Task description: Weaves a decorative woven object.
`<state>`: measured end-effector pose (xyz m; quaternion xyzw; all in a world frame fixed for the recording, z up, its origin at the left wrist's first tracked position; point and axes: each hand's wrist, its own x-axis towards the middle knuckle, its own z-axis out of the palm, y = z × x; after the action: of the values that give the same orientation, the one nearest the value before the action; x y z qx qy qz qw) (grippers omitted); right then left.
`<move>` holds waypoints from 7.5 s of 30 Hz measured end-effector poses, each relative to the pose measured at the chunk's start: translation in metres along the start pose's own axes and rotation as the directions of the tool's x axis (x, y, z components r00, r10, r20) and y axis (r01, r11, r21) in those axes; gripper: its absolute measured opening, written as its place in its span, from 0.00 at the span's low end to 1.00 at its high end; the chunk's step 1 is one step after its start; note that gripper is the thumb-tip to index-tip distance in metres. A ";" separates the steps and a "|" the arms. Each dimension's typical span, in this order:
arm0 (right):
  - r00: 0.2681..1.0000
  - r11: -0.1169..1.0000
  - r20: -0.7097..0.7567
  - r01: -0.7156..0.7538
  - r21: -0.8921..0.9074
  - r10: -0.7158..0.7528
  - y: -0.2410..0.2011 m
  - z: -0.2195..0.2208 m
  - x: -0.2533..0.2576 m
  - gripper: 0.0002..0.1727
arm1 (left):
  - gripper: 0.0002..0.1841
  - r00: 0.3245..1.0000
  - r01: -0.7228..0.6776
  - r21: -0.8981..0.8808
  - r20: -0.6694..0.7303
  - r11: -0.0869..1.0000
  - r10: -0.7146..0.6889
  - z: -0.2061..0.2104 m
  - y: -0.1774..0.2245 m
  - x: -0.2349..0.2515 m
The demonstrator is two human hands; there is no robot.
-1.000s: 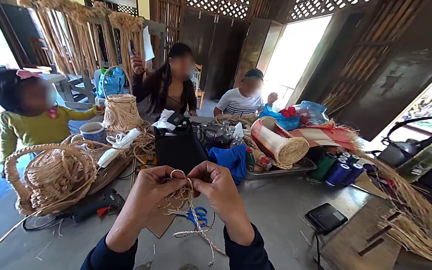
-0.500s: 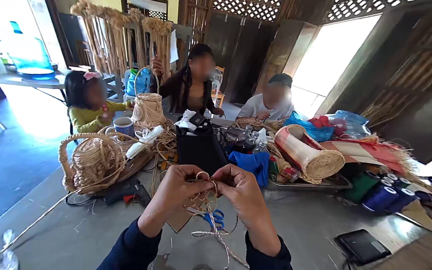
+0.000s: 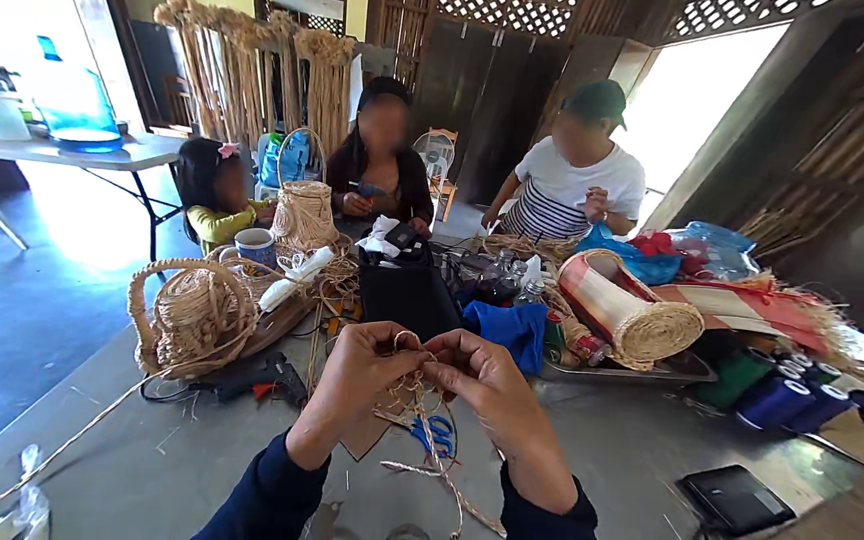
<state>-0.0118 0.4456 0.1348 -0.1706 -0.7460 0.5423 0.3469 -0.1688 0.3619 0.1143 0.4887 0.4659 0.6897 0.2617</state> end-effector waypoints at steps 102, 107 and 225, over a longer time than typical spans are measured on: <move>0.998 0.999 -0.060 0.035 -0.027 -0.036 0.012 0.001 0.009 0.07 | 0.04 0.959 0.050 0.007 0.280 0.999 -0.049 -0.017 -0.002 0.004; 0.968 0.987 -0.193 0.162 -0.001 -0.159 0.018 0.006 0.013 0.12 | 0.05 0.921 0.195 0.025 0.339 0.981 -0.192 -0.016 0.005 0.003; 0.944 0.895 -0.175 0.192 -0.402 -0.281 0.023 0.018 0.011 0.06 | 0.04 0.996 -0.005 0.191 0.091 0.982 -0.013 -0.017 -0.003 0.006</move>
<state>-0.0351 0.4489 0.1139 -0.2032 -0.8070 0.3177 0.4544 -0.1869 0.3616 0.1125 0.5418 0.5185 0.6181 0.2359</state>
